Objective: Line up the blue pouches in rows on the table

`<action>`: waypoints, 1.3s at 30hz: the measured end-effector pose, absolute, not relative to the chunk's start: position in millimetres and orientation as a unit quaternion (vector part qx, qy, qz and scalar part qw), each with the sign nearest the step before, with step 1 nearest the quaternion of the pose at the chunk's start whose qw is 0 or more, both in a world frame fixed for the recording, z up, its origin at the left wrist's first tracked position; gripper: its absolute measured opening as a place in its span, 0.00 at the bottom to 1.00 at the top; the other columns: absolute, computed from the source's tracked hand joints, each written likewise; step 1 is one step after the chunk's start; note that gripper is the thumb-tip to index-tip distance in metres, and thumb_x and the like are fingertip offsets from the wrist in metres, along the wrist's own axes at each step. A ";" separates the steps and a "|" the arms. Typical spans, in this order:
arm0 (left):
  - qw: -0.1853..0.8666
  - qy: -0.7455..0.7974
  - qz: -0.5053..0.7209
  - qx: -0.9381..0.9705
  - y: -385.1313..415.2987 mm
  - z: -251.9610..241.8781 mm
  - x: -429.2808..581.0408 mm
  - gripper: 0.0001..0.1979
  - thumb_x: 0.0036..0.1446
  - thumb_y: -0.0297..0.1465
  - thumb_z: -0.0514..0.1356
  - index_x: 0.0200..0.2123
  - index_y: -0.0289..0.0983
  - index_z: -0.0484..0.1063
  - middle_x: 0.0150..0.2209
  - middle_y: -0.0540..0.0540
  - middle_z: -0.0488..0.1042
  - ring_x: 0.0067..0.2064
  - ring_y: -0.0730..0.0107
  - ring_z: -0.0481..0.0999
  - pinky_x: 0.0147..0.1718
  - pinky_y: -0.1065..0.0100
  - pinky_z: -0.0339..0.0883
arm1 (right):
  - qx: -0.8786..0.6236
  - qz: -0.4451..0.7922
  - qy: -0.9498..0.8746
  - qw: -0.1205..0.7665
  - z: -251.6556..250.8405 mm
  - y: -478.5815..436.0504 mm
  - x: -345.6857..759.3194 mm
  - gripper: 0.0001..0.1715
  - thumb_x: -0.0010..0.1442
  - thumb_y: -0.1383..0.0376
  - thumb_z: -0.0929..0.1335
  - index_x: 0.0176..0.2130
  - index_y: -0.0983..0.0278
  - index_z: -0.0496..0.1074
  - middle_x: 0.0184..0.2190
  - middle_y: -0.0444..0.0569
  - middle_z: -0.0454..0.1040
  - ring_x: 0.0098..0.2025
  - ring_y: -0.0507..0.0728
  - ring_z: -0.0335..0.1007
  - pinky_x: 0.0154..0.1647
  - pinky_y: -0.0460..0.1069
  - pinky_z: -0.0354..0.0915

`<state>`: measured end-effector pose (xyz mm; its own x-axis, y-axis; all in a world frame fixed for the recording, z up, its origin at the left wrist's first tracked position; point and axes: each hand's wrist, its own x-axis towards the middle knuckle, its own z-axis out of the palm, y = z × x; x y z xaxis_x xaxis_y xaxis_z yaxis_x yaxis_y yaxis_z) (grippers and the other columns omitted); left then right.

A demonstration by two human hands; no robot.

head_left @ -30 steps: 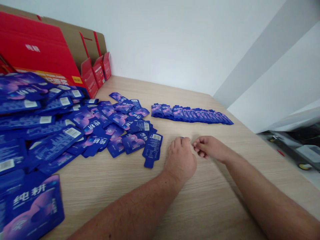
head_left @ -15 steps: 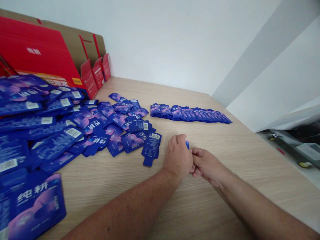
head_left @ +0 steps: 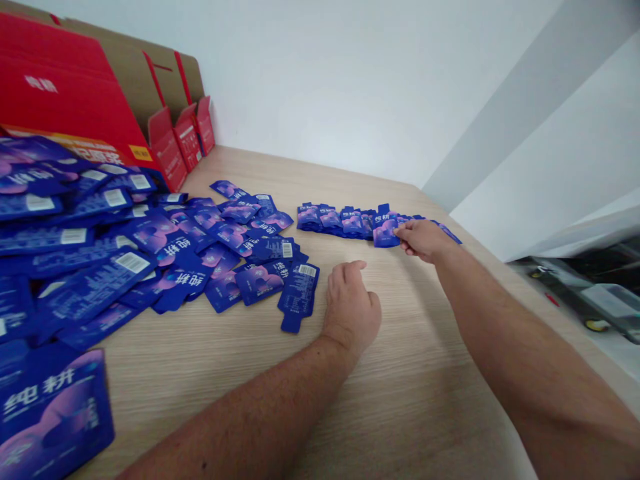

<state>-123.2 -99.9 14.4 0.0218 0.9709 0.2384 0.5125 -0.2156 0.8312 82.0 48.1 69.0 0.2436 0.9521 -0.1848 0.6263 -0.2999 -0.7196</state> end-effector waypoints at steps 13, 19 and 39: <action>0.276 0.562 0.393 0.673 -99.8 15.1 -123.1 0.26 0.54 0.21 0.54 0.57 0.39 0.64 0.58 0.38 0.69 0.62 0.57 0.66 0.65 0.56 0.61 | -0.765 0.323 -0.519 0.202 51.8 113.8 83.4 0.10 0.66 0.63 0.72 0.33 0.64 0.72 0.15 0.39 0.63 0.13 0.47 0.52 0.15 0.44 0.48; 0.273 0.561 0.393 0.676 -99.6 14.1 -123.1 0.26 0.54 0.20 0.54 0.57 0.39 0.64 0.58 0.38 0.69 0.62 0.57 0.66 0.64 0.55 0.62 | -0.785 0.177 -0.585 0.101 57.3 113.4 70.1 0.13 0.67 0.59 0.69 0.33 0.64 0.77 0.18 0.46 0.71 0.17 0.52 0.62 0.21 0.47 0.58; 0.229 0.432 0.261 0.832 -111.5 23.1 -125.1 0.10 0.62 0.29 0.54 0.35 0.39 0.76 0.37 0.43 0.79 0.42 0.58 0.78 0.44 0.57 0.74 | -0.566 0.209 -0.783 0.151 41.3 4.4 11.5 0.14 0.61 0.63 0.72 0.47 0.64 0.77 0.35 0.47 0.78 0.30 0.52 0.71 0.36 0.47 0.67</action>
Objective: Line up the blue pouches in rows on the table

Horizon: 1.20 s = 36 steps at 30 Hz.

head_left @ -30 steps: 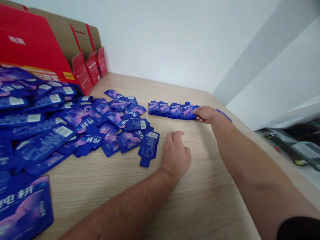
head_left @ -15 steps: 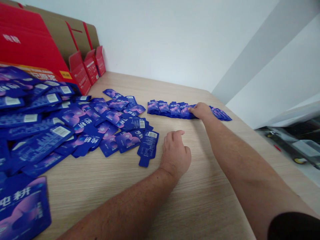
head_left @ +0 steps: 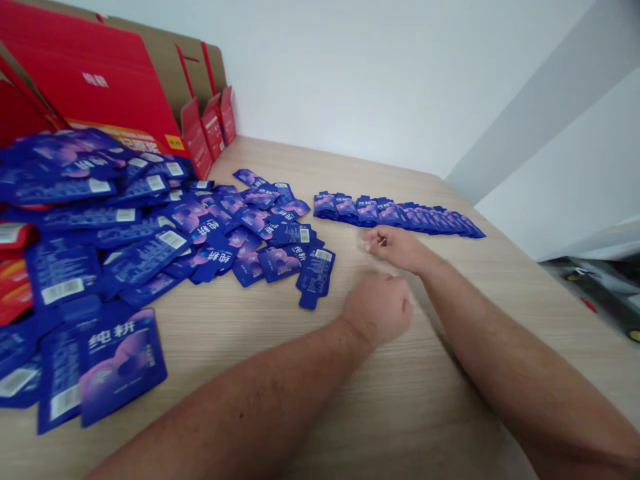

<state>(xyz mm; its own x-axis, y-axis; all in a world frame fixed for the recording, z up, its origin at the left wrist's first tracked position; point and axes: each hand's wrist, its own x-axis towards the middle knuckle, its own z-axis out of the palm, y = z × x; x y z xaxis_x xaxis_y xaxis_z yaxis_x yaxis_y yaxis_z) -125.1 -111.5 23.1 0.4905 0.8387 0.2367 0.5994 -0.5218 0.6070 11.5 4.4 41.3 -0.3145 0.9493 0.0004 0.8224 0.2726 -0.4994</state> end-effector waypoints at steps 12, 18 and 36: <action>0.186 0.116 0.079 0.972 -216.0 49.4 -143.7 0.11 0.57 0.28 0.65 0.23 0.41 0.71 0.29 0.49 0.80 0.34 0.61 0.81 0.30 0.60 0.72 | -0.322 0.103 -0.941 0.016 34.3 -47.8 -78.8 0.54 0.53 0.42 0.76 0.70 0.60 0.65 0.72 0.62 0.57 0.72 0.74 0.54 0.71 0.67 0.52; 0.128 0.423 0.214 0.871 -191.7 31.7 -237.5 0.08 0.57 0.23 0.58 0.38 0.37 0.74 0.41 0.42 0.78 0.46 0.58 0.77 0.46 0.59 0.73 | -0.324 0.057 -0.943 0.053 28.4 -75.8 -72.5 0.39 0.58 0.52 0.75 0.63 0.65 0.73 0.66 0.64 0.67 0.67 0.70 0.62 0.68 0.63 0.58; 0.124 0.420 0.209 0.875 -160.1 15.4 -278.4 0.27 0.47 0.24 0.62 0.53 0.38 0.75 0.54 0.39 0.77 0.56 0.50 0.74 0.59 0.50 0.68 | -0.305 0.024 -0.946 0.101 20.6 -108.7 -54.8 0.46 0.56 0.45 0.76 0.62 0.70 0.72 0.62 0.67 0.71 0.64 0.71 0.67 0.67 0.64 0.61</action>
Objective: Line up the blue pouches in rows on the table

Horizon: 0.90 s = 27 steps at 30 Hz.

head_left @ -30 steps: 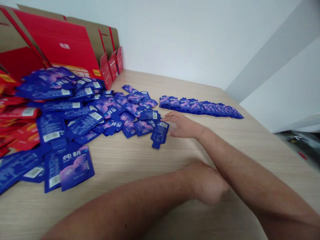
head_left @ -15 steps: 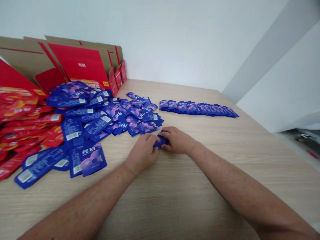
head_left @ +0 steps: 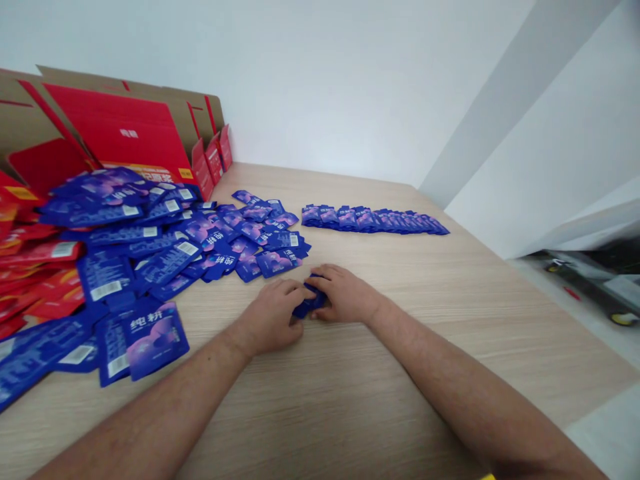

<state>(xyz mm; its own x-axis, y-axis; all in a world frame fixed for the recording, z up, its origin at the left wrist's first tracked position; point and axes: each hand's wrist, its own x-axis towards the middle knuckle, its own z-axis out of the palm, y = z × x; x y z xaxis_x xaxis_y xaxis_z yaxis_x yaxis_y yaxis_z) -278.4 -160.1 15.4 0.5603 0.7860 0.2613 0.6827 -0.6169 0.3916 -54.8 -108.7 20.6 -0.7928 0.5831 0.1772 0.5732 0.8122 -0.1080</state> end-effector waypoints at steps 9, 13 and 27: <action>0.131 0.426 0.341 0.828 -154.5 14.1 -281.0 0.11 0.66 0.28 0.53 0.40 0.38 0.77 0.39 0.44 0.80 0.43 0.62 0.79 0.45 0.61 0.73 | -0.299 0.072 -0.937 0.163 14.1 -110.9 -46.2 0.24 0.61 0.72 0.70 0.57 0.66 0.75 0.54 0.58 0.77 0.57 0.61 0.73 0.62 0.55 0.67; 0.157 0.477 0.406 0.763 -156.6 14.1 -282.2 0.10 0.67 0.34 0.55 0.43 0.39 0.76 0.39 0.46 0.80 0.38 0.65 0.79 0.39 0.63 0.74 | -0.360 0.087 -0.911 0.179 17.7 -111.4 -44.7 0.17 0.64 0.75 0.68 0.51 0.64 0.76 0.48 0.54 0.78 0.49 0.58 0.76 0.53 0.51 0.71; 0.231 0.527 0.381 0.723 -154.6 11.3 -277.9 0.11 0.61 0.36 0.55 0.43 0.39 0.74 0.36 0.46 0.80 0.34 0.66 0.79 0.33 0.65 0.74 | -0.756 0.150 -0.497 0.399 70.3 38.0 117.6 0.13 0.67 0.58 0.70 0.36 0.66 0.76 0.27 0.48 0.77 0.25 0.53 0.73 0.23 0.45 0.68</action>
